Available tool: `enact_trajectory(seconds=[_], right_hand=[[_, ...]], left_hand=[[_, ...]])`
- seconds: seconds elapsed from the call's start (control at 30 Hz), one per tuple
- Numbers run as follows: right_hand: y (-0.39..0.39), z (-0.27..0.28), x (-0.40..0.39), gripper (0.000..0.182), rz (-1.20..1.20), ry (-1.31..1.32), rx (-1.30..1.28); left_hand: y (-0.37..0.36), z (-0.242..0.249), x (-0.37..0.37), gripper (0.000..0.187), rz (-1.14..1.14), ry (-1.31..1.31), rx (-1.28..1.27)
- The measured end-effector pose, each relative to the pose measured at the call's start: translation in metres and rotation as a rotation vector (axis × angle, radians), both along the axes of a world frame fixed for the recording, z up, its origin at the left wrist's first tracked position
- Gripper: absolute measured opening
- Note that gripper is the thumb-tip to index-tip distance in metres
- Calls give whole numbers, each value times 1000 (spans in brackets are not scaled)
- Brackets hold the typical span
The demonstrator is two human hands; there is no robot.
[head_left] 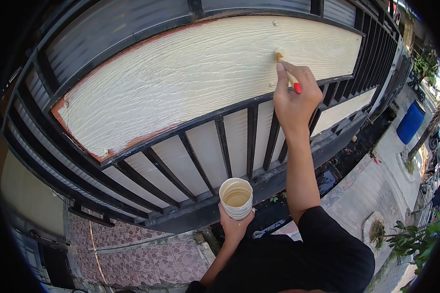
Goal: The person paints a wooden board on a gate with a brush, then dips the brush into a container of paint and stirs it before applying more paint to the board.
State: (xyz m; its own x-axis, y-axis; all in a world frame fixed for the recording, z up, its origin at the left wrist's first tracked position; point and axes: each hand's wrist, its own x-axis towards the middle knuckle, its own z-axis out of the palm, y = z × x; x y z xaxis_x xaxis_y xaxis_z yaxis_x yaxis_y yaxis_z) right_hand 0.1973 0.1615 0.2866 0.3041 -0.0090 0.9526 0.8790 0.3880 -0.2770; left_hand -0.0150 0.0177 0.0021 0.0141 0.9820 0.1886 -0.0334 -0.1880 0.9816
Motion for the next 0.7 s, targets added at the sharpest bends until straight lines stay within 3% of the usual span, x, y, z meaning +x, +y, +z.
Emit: enact_trajectory(seconds=[0.07,0.1,0.13,0.2,0.27,0.3,0.4,0.47,0.6,0.67,0.7], right_hand=[[-9,-8,-45,15,241,-137,18],[-20,-11,-62,15,427,-132,-26],[-21,-12,-59,15,418,-128,-29],[-24,-16,-52,14,676,3,-135],[-18,-15,-14,13,639,301,-192],[-9,-17,10,17,564,392,-100],[-8,-22,72,12,50,373,39],[-4,-23,77,9,-34,302,92],[-8,-17,-17,9,205,2,2],[-22,-19,-56,11,510,-63,-36],[-23,-16,-54,11,505,-61,-33]], left_hand=[[2,1,1,84,-6,4,8],[4,0,2,84,-16,4,8],[6,-3,2,84,-22,-4,12],[7,-3,1,84,-32,-12,10],[5,0,-2,84,-29,-4,9],[5,-1,-2,84,-31,-10,7],[6,-3,-3,84,-14,-21,32],[5,-4,-4,84,-22,-54,20],[8,-6,-2,83,-47,-40,28],[10,-3,2,83,-56,-61,21],[11,-3,2,83,-61,-58,23]])
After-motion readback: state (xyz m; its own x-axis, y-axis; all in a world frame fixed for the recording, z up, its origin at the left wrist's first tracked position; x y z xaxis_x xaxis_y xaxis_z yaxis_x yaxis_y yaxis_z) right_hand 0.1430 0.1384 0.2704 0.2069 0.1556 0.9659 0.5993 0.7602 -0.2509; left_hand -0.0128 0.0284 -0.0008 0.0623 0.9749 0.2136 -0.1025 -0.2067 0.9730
